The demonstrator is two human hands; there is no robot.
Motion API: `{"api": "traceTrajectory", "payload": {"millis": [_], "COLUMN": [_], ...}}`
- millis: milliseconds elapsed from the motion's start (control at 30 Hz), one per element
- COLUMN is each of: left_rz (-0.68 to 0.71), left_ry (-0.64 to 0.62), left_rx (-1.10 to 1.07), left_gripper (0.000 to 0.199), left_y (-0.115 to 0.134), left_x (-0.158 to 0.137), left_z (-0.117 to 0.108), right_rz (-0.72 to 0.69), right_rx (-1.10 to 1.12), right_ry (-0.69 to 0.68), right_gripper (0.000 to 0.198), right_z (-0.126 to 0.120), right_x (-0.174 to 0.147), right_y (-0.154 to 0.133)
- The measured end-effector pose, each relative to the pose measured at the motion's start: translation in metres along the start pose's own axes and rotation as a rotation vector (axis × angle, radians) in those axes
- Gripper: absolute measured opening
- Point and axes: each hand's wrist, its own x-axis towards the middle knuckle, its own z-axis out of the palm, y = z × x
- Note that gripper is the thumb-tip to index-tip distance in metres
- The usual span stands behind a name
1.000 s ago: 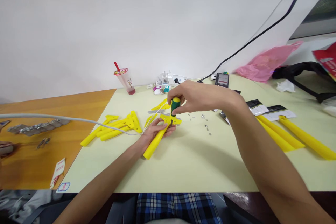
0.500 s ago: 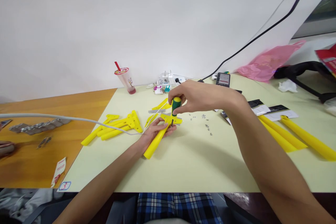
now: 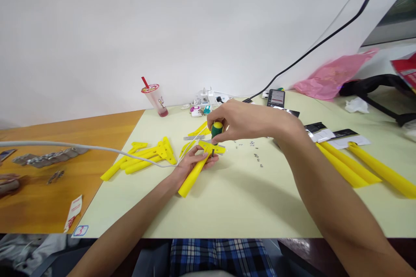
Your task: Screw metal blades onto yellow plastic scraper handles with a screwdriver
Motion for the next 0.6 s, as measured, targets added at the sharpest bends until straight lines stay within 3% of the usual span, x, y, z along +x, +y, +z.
{"api": "traceTrajectory", "payload": {"millis": [367, 600], "left_rz": [0.038, 0.047], "left_ry": [0.017, 0.048], "left_rx": [0.002, 0.011], "left_gripper": [0.041, 0.039], "left_y": [-0.002, 0.009], "left_x": [0.0, -0.007], "left_z": [0.001, 0.004], "right_rz": [0.09, 0.103], "right_rx": [-0.069, -0.022], "right_ry": [0.024, 0.094], "right_gripper": [0.051, 0.046], "right_z": [0.005, -0.003], "right_x": [0.006, -0.001], "right_y": [-0.01, -0.003]}}
